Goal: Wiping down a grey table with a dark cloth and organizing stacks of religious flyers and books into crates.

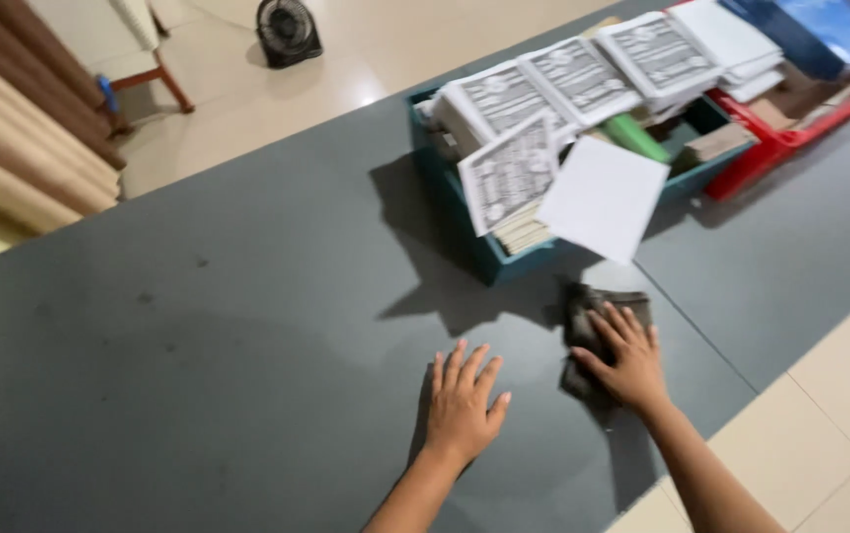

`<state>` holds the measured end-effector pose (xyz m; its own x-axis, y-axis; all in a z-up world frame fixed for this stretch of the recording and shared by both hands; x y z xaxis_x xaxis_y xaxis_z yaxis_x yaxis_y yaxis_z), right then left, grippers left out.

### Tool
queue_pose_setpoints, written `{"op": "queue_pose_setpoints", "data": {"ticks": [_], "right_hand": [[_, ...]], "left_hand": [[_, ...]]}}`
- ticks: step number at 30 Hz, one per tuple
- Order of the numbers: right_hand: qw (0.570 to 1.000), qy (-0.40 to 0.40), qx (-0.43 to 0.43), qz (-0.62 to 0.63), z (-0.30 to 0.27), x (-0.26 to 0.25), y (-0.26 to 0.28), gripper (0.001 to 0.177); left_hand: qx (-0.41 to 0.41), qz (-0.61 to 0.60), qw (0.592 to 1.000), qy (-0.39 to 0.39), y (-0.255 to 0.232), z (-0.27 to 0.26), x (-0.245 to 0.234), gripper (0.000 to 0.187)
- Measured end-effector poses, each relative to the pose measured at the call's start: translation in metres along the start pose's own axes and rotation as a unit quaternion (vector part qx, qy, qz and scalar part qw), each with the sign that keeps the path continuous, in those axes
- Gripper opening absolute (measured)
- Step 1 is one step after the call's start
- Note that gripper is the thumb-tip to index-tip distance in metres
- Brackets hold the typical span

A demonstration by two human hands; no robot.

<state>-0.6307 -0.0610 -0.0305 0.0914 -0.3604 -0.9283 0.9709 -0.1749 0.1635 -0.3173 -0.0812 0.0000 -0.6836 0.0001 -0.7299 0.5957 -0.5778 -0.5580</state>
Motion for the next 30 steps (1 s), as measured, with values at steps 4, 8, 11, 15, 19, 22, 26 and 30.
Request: {"op": "queue_pose_setpoints", "data": {"ticks": [4,8,11,15,19,22,26,30], "right_hand": [[0.960,-0.013,0.166,0.225,0.026,0.006,-0.035,0.046],[0.747,-0.044,0.342,0.569,0.092,-0.013,-0.047,0.043],[0.687,0.041,0.366,0.626,0.129,-0.013,-0.050,0.033],[0.734,0.122,0.201,0.637,0.163,-0.048,-0.034,0.028],[0.788,0.109,0.017,0.606,0.213,-0.101,-0.027,0.036],[0.837,0.014,-0.033,0.547,0.246,-0.090,-0.019,0.052],[0.871,0.010,-0.065,0.486,0.264,-0.073,0.021,0.063],[0.912,-0.046,-0.052,0.404,0.269,-0.089,0.065,0.066]], "left_hand": [[0.073,-0.003,0.997,-0.012,-0.033,0.044,0.010,0.051],[0.149,0.050,0.982,-0.101,-0.070,0.107,0.023,0.067],[0.155,0.085,0.971,-0.160,-0.099,0.159,0.033,0.074],[0.092,0.053,0.970,-0.218,-0.108,0.215,0.049,0.063],[-0.009,0.007,0.957,-0.289,-0.082,0.234,0.054,0.043],[-0.084,0.052,0.927,-0.362,-0.078,0.233,0.032,0.034],[-0.123,0.185,0.877,-0.426,-0.084,0.237,0.007,0.036],[-0.100,0.203,0.853,-0.471,-0.061,0.247,-0.007,0.035]]}}
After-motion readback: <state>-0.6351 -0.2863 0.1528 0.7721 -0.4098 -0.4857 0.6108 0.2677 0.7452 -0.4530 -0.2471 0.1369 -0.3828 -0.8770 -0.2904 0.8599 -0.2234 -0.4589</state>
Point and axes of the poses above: each hand's wrist, its own z-axis towards the middle knuckle, its own x-axis out of the palm, y = z × x, the point moved 1 cm from there along z, towards the middle knuckle, and after that the axes turned 10 degrees about -y, right-handed, at the moved point
